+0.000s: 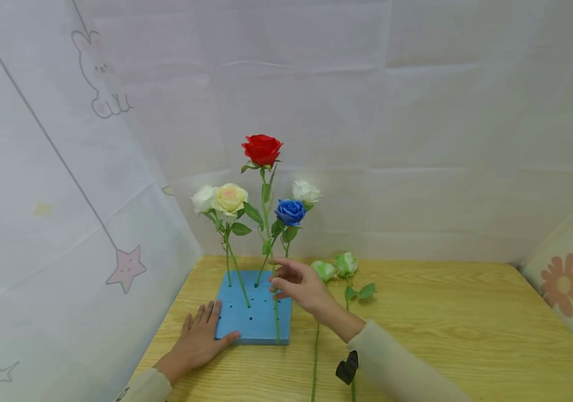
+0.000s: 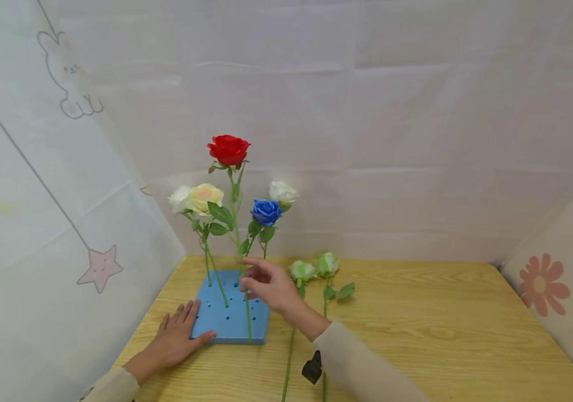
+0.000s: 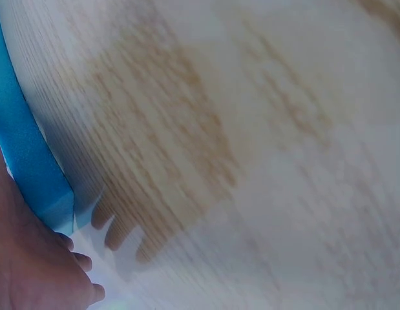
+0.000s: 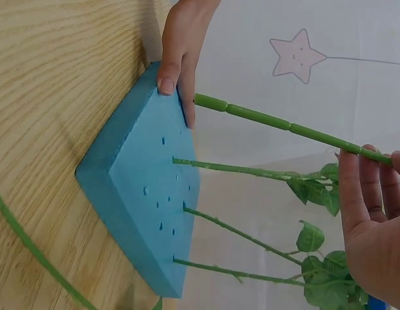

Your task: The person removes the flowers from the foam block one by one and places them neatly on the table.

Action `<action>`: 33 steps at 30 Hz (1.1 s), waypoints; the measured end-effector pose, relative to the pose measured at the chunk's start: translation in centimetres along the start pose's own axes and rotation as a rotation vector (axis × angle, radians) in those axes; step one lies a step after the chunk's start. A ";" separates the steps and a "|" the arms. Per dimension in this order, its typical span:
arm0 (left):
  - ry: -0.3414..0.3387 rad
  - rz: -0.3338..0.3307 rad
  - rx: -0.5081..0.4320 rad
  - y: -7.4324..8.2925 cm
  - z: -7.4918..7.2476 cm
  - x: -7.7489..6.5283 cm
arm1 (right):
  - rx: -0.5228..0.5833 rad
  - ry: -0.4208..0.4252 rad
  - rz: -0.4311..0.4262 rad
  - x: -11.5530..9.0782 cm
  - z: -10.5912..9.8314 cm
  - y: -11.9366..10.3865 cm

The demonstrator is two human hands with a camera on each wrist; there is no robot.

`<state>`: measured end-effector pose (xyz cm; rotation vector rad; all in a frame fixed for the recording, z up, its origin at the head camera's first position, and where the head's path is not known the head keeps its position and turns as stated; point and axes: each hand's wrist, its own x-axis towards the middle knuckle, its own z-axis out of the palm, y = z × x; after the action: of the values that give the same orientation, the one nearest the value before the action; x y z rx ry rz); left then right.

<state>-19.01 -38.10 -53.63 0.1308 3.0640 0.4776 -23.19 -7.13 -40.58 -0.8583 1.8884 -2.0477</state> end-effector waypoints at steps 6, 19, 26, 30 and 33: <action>0.014 0.026 -0.018 0.0 -0.2 -0.2 | -0.008 0.009 0.008 -0.8 -1.3 -0.1; 0.030 0.035 -0.018 0.1 -0.3 -0.3 | -0.042 0.065 0.003 -2.7 -4.0 0.0; 0.013 0.024 -0.011 0.1 -0.3 -0.3 | -0.051 0.088 0.020 -4.0 -5.3 0.5; 0.009 0.024 -0.008 0.2 -0.3 -0.2 | -0.051 0.091 0.041 -4.7 -6.1 0.6; 0.004 0.018 -0.009 0.2 -0.3 -0.2 | -0.065 0.091 0.047 -5.2 -6.6 0.3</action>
<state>-18.82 -38.01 -53.28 0.1574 3.0665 0.4932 -22.75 1.09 -42.28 -0.7394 2.0130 -2.0405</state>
